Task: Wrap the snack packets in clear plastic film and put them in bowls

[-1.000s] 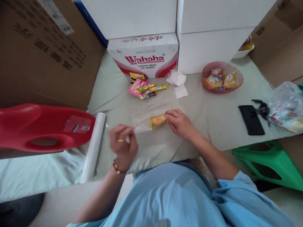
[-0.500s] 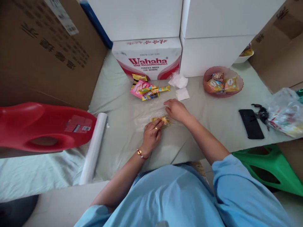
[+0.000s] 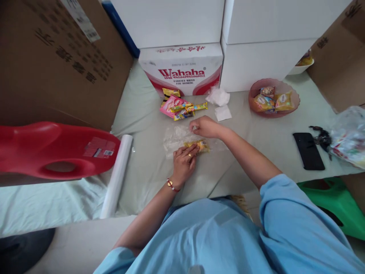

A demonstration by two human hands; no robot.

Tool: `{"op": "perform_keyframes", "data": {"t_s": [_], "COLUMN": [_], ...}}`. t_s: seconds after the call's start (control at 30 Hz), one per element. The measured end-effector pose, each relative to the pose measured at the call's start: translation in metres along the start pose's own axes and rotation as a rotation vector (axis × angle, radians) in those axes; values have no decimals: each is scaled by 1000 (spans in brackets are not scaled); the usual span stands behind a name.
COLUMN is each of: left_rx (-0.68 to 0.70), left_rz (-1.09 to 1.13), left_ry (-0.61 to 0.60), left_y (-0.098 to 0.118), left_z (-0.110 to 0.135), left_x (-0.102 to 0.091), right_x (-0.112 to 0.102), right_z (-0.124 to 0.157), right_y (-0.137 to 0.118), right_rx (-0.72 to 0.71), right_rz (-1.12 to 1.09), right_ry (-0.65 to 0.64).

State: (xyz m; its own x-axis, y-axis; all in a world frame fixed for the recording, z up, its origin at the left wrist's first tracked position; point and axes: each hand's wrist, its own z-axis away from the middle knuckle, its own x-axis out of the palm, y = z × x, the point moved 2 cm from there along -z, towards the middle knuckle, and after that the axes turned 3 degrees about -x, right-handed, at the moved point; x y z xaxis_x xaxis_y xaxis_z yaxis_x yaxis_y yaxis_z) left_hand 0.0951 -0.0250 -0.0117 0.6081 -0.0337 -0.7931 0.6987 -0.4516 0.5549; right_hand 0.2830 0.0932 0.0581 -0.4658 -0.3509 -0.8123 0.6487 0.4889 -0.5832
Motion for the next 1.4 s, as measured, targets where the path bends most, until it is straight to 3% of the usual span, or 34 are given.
{"op": "perform_keyframes", "data": {"t_s": [0.13, 0.3, 0.4, 0.47, 0.53, 0.6, 0.67, 0.8, 0.87, 0.93, 1.07, 1.13, 1.27, 1.4], "left_rx": [-7, -28, -147, -305, -479, -600, -653, -608, -584, -618, -668, -642, -488, -208], "left_rz": [39, 203, 385, 476, 499, 478, 455, 340, 323, 410, 581, 600, 541, 279], "left_ry": [-9, 50, 217, 402, 591, 687, 625, 231, 107, 110, 289, 319, 205, 44], "left_y": [-3, -10, -18, -28, -42, -55, -64, -65, -61, -59, -51, -41, -11, 16], "left_z": [-2, 3, 13, 18, 17, 9, -3, -17, -14, -7, -2, -7, -25, -34], "left_x": [0, -7, -21, -35, -50, -62, -67, -56, -50, -49, -62, -66, -50, -20], "right_x": [20, 56, 66, 69, 72, 75, 77, 74, 71, 69, 73, 79, 88, 85], "right_z": [45, 78, 83, 85, 85, 85, 85, 87, 90, 92, 90, 87, 85, 95], "right_y": [-15, -13, -12, -15, -18, -22, -24, -30, -33, -33, -28, -26, -27, -27], "right_rx": [-128, -84, -50, -40, -38, -27, -1, -10, -69, -115, -139, -133, -92, -109], "right_rz": [-9, -18, 39, 81, 111, 131, 139, 109, 42, -50, -169, -179, -157, -165], "right_ry": [-25, 39, 77, 90, 92, 92, 94, 123, 145, 165, 213, 222, 217, 216]}}
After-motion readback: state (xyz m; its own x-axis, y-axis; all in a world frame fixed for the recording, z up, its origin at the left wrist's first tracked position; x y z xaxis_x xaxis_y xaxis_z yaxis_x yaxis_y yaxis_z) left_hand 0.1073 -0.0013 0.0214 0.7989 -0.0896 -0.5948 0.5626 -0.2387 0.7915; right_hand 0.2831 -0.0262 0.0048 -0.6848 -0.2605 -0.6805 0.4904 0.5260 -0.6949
